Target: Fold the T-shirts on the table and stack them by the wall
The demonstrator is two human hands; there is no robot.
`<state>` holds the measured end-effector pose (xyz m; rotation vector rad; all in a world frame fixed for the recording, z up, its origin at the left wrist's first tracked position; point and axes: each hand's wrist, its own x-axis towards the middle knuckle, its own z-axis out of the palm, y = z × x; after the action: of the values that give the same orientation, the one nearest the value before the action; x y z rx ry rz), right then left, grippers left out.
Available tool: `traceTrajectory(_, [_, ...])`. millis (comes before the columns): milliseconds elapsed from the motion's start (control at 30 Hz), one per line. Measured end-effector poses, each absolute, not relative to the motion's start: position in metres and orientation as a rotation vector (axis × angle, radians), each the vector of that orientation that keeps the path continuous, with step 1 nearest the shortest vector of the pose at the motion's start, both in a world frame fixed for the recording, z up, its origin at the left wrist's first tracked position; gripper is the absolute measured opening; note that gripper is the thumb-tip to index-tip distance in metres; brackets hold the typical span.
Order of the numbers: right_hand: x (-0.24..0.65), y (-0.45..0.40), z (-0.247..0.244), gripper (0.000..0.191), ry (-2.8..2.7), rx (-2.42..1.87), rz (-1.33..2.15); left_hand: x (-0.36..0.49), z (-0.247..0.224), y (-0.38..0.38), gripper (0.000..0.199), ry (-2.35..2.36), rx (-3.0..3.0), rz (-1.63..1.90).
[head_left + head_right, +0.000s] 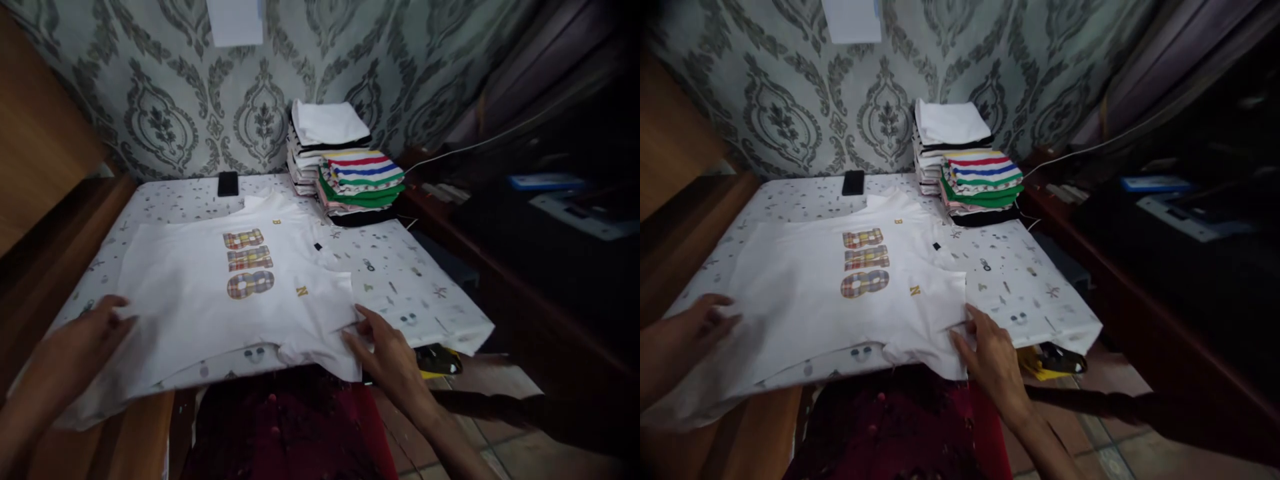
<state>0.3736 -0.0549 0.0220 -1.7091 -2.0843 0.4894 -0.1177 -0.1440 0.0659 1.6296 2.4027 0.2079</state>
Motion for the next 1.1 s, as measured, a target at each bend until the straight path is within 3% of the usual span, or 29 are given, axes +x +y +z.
traceTrajectory(100, [0.371, -0.066, 0.022, 0.041, -1.998, -1.769, 0.438, -0.027, 0.069, -0.115, 0.032, 1.820, 2.098, 0.464])
traceTrajectory(200, [0.366, -0.085, 0.018, 0.038, -1.866, -1.772, 0.526, 0.056, 0.056, -0.101, 0.041, 1.253, 2.541, 0.432])
traceTrajectory(300, [0.358, -0.104, 0.010, 0.042, -1.681, -1.732, 0.784, 0.098, 0.044, -0.096, 0.052, 1.069, 2.811, 0.328])
traceTrajectory(533, [0.346, -0.113, 0.000, 0.039, -1.315, -1.596, 1.057, 0.106, 0.050, -0.081, 0.048, 0.887, 2.989, 0.091])
traceTrajectory(733, [0.351, -0.115, 0.016, 0.036, -1.239, -1.376, 1.061, 0.100, 0.050, -0.076, 0.021, 1.005, 2.630, 0.432])
traceTrajectory(967, [0.336, -0.117, 0.036, 0.040, -0.500, -0.995, 1.656, 0.093, 0.079, -0.073, 0.034, 0.884, 1.857, 0.482])
traceTrajectory(1100, [0.336, -0.127, 0.023, 0.054, -0.434, -1.077, 1.700, 0.093, 0.080, -0.074, 0.038, 0.917, 1.708, 0.501])
